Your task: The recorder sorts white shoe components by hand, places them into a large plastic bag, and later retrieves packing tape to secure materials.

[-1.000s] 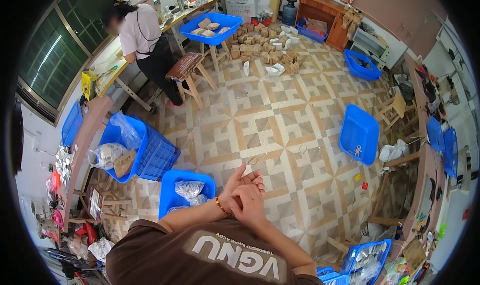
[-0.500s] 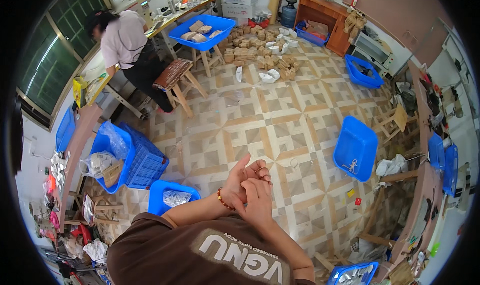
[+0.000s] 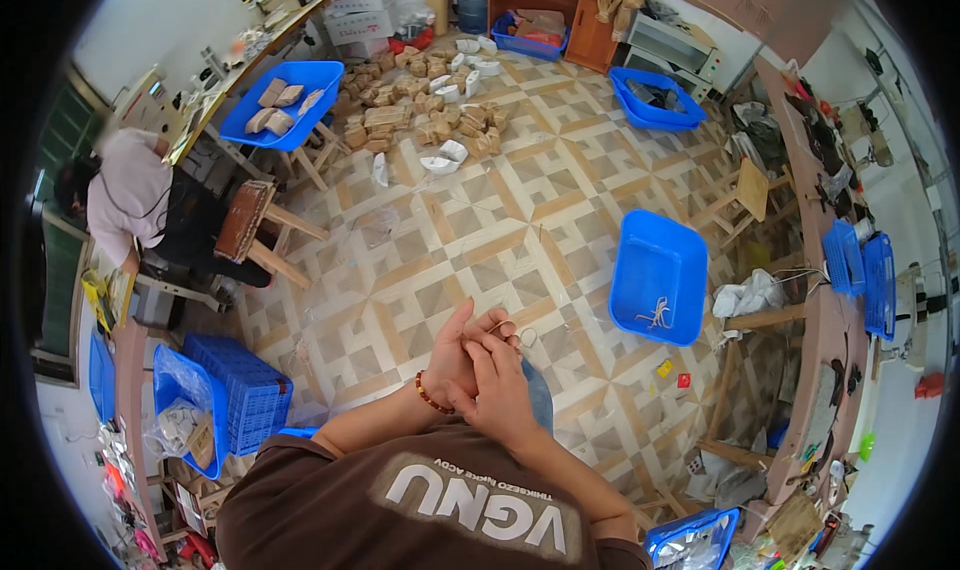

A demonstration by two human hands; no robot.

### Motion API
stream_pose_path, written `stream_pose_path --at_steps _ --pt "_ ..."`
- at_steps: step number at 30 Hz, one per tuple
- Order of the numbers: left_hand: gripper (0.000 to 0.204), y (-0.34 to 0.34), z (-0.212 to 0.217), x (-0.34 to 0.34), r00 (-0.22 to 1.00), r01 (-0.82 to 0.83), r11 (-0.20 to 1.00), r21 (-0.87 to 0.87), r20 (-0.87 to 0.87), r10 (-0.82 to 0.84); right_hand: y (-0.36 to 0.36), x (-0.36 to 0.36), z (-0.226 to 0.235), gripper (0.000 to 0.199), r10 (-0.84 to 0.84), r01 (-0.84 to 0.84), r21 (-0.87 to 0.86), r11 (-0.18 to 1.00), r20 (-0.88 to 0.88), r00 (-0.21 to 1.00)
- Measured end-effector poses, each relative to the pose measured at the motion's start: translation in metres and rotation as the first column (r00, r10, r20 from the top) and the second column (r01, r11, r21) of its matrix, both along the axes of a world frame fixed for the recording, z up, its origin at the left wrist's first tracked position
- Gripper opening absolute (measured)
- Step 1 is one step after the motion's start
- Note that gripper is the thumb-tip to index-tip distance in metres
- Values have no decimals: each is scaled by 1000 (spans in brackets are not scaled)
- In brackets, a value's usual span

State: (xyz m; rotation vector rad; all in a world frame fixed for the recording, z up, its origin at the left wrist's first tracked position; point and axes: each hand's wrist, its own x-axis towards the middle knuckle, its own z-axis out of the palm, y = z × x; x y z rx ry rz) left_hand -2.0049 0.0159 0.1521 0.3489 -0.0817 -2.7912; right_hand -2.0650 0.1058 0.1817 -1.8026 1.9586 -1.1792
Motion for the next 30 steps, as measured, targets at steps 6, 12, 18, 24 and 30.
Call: stream_pose_path --at_steps 6,12,18,24,30 --pt "36 -38 1 -92 1000 -13 1000 -11 -9 13 -47 -92 2 48 -26 27 -36 999 21 999" --pt "36 -63 11 -196 998 -53 996 72 -32 55 -72 -195 -2 50 -60 66 37 997 -133 989" --pt "43 -97 12 -254 983 -161 969 187 118 140 -110 -268 -6 33 136 -141 59 988 80 987" --pt "47 -157 4 -299 968 -238 960 149 116 222 -182 -320 -8 35 232 -226 -86 970 66 971" --pt "37 -250 2 -354 923 -382 889 253 142 357 -273 -372 -18 52 332 -322 -143 936 52 942"
